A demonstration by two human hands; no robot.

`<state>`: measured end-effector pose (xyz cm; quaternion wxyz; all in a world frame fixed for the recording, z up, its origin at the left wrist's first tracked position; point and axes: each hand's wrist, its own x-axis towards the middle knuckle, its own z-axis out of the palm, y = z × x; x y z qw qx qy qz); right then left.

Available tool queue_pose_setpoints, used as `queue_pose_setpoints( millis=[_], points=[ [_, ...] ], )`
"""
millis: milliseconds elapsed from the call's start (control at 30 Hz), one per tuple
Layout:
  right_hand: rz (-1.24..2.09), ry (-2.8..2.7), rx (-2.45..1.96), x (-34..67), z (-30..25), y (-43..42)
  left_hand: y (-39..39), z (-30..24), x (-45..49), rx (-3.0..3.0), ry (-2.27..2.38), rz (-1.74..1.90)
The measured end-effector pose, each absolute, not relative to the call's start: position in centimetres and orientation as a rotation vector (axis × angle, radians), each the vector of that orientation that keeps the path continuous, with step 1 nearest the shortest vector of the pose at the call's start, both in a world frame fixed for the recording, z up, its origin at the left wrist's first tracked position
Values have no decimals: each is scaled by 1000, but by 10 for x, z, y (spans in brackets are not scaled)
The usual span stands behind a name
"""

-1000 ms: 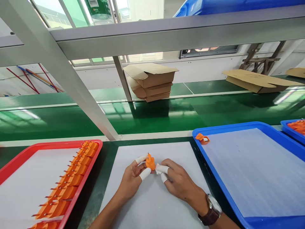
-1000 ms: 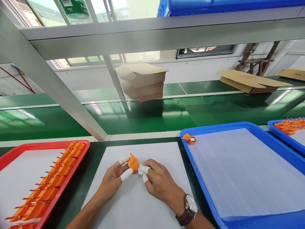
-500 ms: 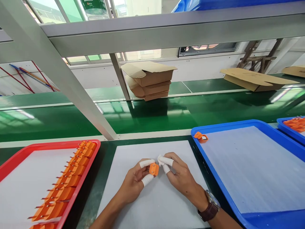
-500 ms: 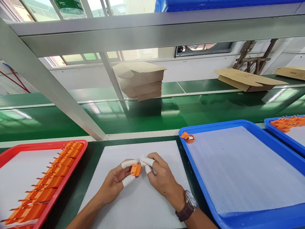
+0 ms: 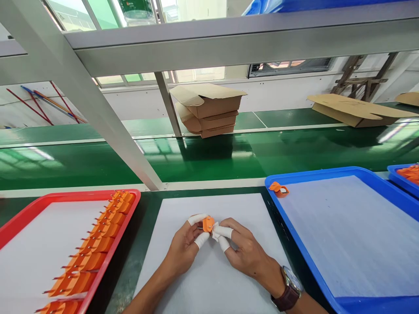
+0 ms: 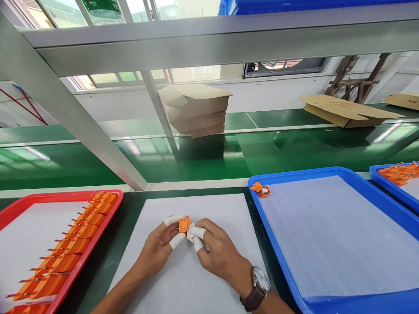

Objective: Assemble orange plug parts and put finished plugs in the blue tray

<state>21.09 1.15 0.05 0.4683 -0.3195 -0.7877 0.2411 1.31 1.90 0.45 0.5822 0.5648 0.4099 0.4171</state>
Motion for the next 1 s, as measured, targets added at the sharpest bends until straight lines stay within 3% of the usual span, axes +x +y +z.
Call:
queue_pose_setpoints(
  millis=[467, 733, 1000],
  points=[
    [308, -2052, -716, 204, -4, 8, 19, -5, 16, 1618, 1174, 1141],
    [169, -2008, -798, 211, -7, 17, 18, 10, 26, 1372, 1261, 1159],
    [225, -2064, -731, 200, -2, 7, 14, 4, 22, 1649, 1353, 1086]
  ],
)
